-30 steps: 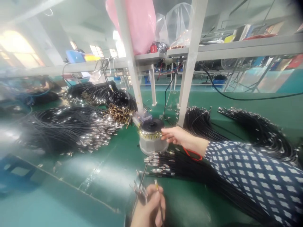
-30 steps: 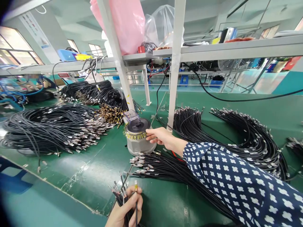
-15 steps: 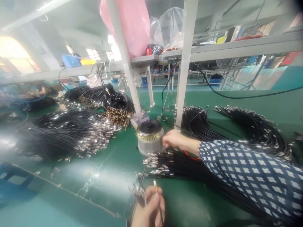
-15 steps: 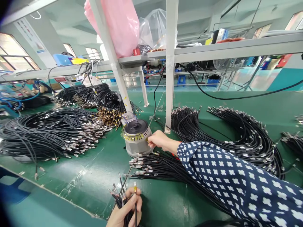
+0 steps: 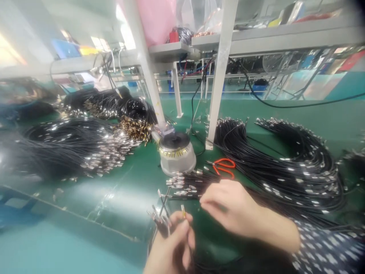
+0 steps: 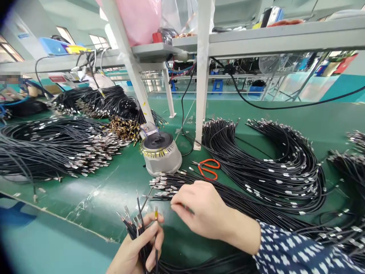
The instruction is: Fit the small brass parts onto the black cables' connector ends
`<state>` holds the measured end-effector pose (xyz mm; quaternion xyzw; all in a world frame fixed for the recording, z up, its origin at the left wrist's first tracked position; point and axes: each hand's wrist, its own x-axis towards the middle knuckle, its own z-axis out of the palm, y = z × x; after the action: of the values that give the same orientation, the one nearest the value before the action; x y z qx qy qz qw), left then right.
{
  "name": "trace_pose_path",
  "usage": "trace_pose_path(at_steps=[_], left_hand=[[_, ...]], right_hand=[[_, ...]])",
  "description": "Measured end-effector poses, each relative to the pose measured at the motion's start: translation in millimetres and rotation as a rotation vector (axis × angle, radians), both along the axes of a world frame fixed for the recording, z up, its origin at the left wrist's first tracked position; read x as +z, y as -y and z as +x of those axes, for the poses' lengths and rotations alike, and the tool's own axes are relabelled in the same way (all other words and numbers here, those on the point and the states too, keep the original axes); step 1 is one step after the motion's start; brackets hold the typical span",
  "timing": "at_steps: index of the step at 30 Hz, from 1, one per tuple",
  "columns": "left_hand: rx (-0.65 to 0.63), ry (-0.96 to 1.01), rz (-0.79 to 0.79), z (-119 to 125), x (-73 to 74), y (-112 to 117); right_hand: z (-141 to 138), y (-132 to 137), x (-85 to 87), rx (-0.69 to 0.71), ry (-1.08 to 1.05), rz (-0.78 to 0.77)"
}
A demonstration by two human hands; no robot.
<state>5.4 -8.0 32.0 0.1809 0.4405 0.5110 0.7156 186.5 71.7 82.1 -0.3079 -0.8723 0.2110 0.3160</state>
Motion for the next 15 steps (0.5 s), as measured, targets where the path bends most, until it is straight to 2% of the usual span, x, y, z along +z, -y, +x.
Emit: trace_pose_path(at_steps=[2, 4, 7, 12, 15], left_hand=[[-0.027, -0.015, 0.015, 3.2, 11.4, 4.8], [-0.056, -0.015, 0.039, 5.6, 18.9, 9.5], [-0.089, -0.017, 0.053, 7.5, 24.3, 14.9], [-0.042, -0.060, -0.021, 7.8, 27.1, 17.4], [-0.031, -0.076, -0.035, 8.0, 28.0, 17.6]], right_hand=[[3.0, 10.1, -0.2, 0.074, 0.039, 0.389], [5.7, 16.3, -0.6, 0.126, 0.057, 0.540], [8.7, 21.2, 0.6, 0.192, 0.067, 0.591], [12.7, 26.9, 5.4, 0.214, 0.105, 0.643], [17.7, 27.7, 2.5, 0.227, 0.108, 0.667]])
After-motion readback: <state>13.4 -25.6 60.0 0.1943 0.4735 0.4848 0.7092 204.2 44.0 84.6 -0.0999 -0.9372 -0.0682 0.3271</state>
